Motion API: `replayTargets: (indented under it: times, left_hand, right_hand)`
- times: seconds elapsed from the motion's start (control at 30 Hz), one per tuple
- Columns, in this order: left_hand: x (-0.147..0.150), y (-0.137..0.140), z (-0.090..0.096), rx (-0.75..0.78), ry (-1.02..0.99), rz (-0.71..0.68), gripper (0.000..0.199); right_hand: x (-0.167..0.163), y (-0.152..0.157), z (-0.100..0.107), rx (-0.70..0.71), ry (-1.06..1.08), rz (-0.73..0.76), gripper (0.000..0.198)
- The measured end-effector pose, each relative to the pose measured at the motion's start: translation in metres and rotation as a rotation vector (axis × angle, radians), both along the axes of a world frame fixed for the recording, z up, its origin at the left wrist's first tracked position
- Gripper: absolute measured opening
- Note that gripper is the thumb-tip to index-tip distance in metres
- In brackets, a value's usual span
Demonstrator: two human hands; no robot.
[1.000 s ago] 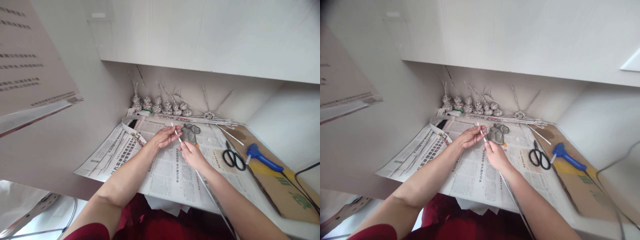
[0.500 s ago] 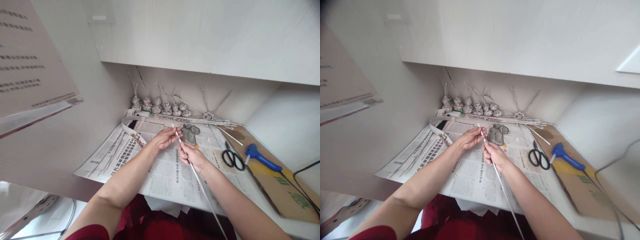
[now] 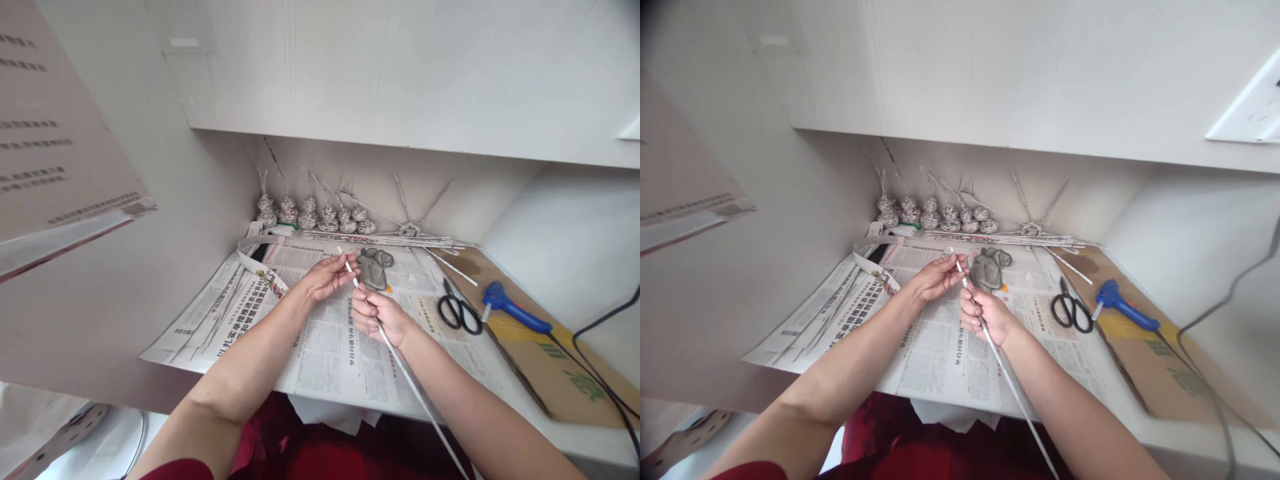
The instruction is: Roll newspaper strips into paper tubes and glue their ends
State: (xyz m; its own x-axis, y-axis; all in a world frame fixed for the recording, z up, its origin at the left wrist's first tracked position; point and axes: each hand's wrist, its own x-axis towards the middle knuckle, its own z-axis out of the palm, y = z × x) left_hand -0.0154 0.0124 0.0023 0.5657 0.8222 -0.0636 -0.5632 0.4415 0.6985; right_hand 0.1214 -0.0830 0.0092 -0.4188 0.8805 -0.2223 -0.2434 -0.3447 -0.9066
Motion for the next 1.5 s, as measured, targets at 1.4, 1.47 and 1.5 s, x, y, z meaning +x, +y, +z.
replayTargets:
  times: [1.4, 1.47, 1.5]
  left_hand:
    - [-0.002, -0.002, 0.000, 0.086, 0.048, -0.049, 0.014]
    - [-0.003, -0.002, 0.000, 0.086, 0.044, -0.042, 0.015]
    - [-0.003, -0.001, 0.000, 0.085, 0.041, -0.036, 0.015]
  right_hand:
    - [0.000, 0.007, -0.012, -0.033, -0.053, -0.221, 0.031]
    - [0.002, 0.003, -0.012, -0.052, -0.078, -0.198, 0.033]
    - [0.003, 0.001, -0.012, -0.059, -0.078, -0.182, 0.033]
